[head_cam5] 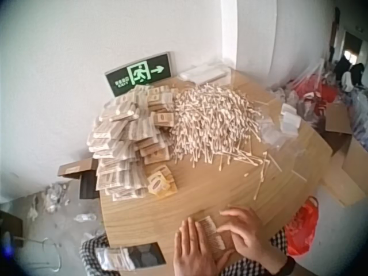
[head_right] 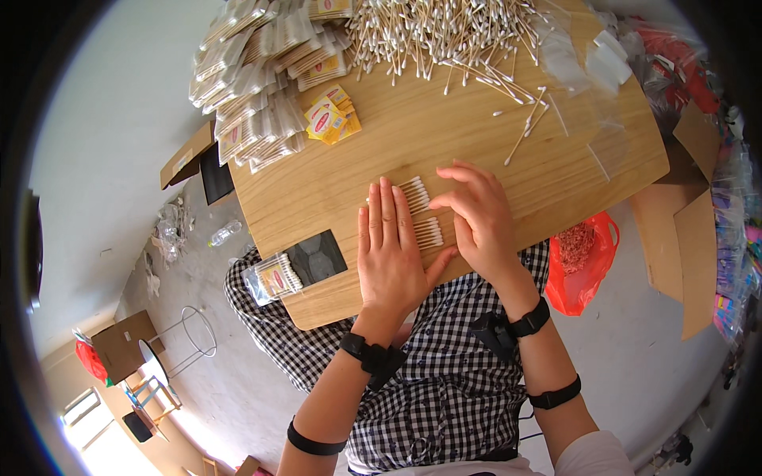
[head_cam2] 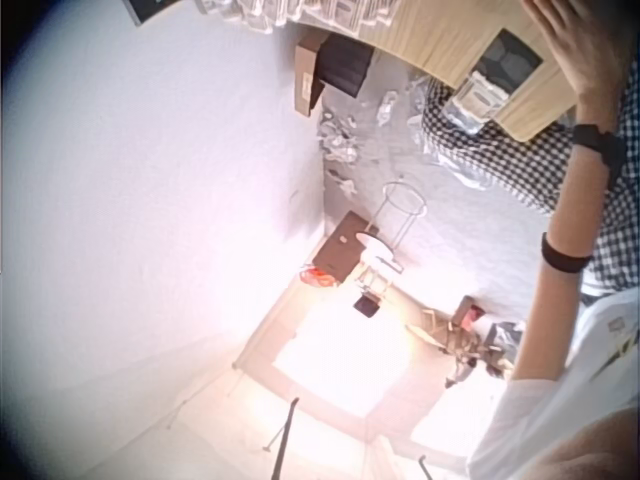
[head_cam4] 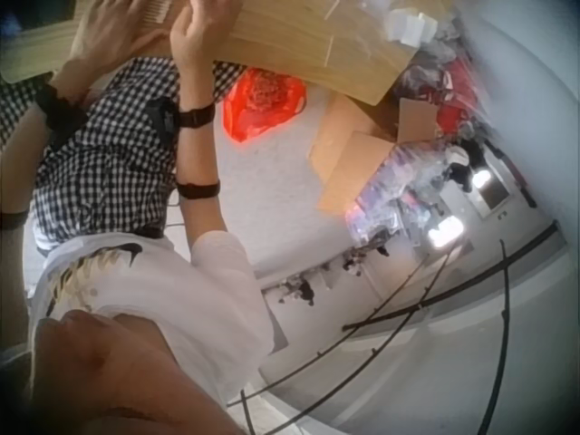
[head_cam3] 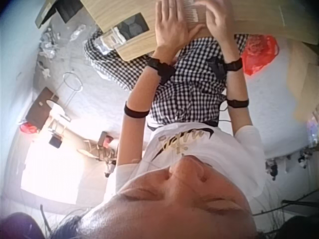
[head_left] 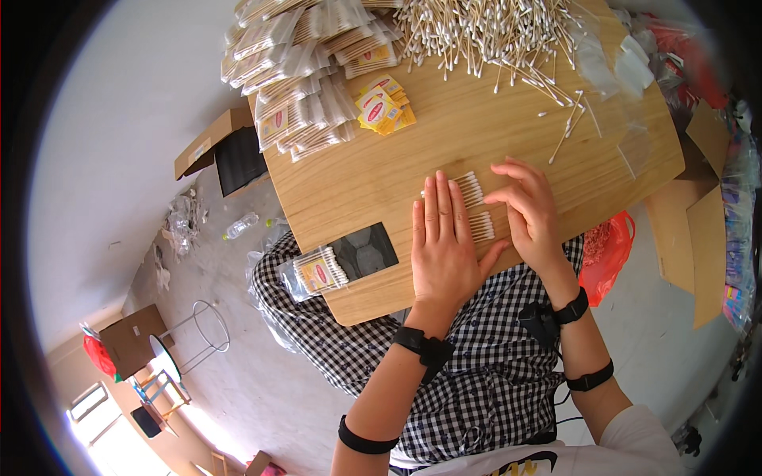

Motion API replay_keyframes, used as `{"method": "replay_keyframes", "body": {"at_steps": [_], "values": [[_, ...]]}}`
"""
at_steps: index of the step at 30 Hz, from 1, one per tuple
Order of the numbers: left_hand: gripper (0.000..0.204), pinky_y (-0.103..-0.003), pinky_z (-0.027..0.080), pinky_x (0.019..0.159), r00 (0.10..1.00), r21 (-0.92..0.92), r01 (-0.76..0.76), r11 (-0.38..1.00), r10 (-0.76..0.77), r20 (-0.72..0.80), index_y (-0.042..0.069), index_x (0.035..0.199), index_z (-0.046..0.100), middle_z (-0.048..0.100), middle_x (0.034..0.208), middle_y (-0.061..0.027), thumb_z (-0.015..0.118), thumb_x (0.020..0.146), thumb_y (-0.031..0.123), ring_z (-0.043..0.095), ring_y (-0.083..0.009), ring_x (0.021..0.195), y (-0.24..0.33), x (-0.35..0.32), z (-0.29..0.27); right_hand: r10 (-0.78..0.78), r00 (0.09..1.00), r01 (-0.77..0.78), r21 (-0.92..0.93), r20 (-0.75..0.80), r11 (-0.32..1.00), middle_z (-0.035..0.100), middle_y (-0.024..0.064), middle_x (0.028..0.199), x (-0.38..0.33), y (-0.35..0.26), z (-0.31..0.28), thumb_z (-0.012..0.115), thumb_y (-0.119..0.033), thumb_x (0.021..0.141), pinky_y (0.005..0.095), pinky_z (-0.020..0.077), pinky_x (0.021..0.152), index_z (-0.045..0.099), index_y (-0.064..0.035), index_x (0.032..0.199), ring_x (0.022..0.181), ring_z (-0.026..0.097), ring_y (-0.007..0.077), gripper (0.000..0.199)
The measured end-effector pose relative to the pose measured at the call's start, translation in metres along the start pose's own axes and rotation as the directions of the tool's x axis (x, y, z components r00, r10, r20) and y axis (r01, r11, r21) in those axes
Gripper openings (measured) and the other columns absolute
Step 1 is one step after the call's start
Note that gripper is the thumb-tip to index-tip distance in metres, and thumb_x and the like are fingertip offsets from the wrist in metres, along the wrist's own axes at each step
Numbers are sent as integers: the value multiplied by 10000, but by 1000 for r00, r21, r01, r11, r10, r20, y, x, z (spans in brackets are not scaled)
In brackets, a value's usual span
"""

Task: Manually organizing and packaging cotton swabs into small plastic bags.

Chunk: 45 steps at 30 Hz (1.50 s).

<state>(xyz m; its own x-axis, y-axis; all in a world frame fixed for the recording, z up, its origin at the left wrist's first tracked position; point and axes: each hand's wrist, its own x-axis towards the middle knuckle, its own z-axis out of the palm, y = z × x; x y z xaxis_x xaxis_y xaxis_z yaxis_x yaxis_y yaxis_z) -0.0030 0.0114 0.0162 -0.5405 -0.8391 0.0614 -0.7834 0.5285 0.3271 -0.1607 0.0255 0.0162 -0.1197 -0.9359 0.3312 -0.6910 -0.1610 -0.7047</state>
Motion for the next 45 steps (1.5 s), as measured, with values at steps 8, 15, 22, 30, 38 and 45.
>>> {"method": "replay_keyframes", "body": {"at_steps": [8, 15, 22, 30, 38, 45], "values": [[982, -479, 191, 1189, 1000, 0, -3, 1000, 3, 1, -127, 1453, 274, 246, 1544, -292, 531, 884, 630, 214, -387, 1464, 0, 0, -1, -33, 999, 35, -72, 33, 997, 592, 82, 1231, 1, -1, -1, 546, 83, 755, 443, 417, 998, 664, -94, 868, 1230, 518, 325, 241], [1013, -478, 189, 1189, 1000, -4, 3, 1000, -3, 6, -129, 1458, 260, 243, 1545, -292, 529, 872, 653, 212, -383, 1465, 0, 0, -2, 122, 991, -116, 113, -47, 987, 588, 102, 1230, 7, -3, 4, 541, 110, 755, 435, 423, 963, 648, -84, 843, 1197, 527, 328, 239], [1008, -476, 197, 1187, 1000, -10, -1, 1000, 1, -3, -126, 1455, 270, 247, 1542, -294, 536, 869, 649, 219, -388, 1462, 0, 0, -1, -23, 998, 22, -18, -60, 1000, 587, 106, 1231, 13, 4, 11, 538, 124, 745, 435, 421, 963, 645, -79, 817, 1195, 524, 326, 241], [1008, -479, 202, 1185, 1000, -19, 4, 1000, -4, -2, -119, 1455, 278, 252, 1540, -294, 546, 862, 651, 227, -388, 1460, 0, 0, 0, -53, 998, 51, -67, -22, 996, 596, 94, 1224, 13, 4, 9, 545, 115, 741, 442, 413, 986, 644, -87, 810, 1207, 522, 337, 236], [1009, -479, 202, 1185, 1000, -23, 6, 1000, -6, -4, -119, 1453, 281, 258, 1537, -296, 554, 859, 649, 233, -388, 1458, -1, 0, 1, -6, 999, 3, -47, -51, 999, 594, 95, 1227, 15, 2, 11, 546, 111, 754, 435, 420, 979, 647, -86, 827, 1214, 517, 340, 233], [1003, -483, 197, 1186, 1000, -36, 8, 999, -8, -7, -117, 1457, 277, 249, 1544, -289, 546, 864, 646, 219, -385, 1464, 0, 0, 0, 59, 997, -57, 35, -54, 998, 584, 89, 1249, 15, 1, 12, 623, 42, 789, 455, 403, 1004, 660, -95, 851, 1245, 494, 342, 154]]}}
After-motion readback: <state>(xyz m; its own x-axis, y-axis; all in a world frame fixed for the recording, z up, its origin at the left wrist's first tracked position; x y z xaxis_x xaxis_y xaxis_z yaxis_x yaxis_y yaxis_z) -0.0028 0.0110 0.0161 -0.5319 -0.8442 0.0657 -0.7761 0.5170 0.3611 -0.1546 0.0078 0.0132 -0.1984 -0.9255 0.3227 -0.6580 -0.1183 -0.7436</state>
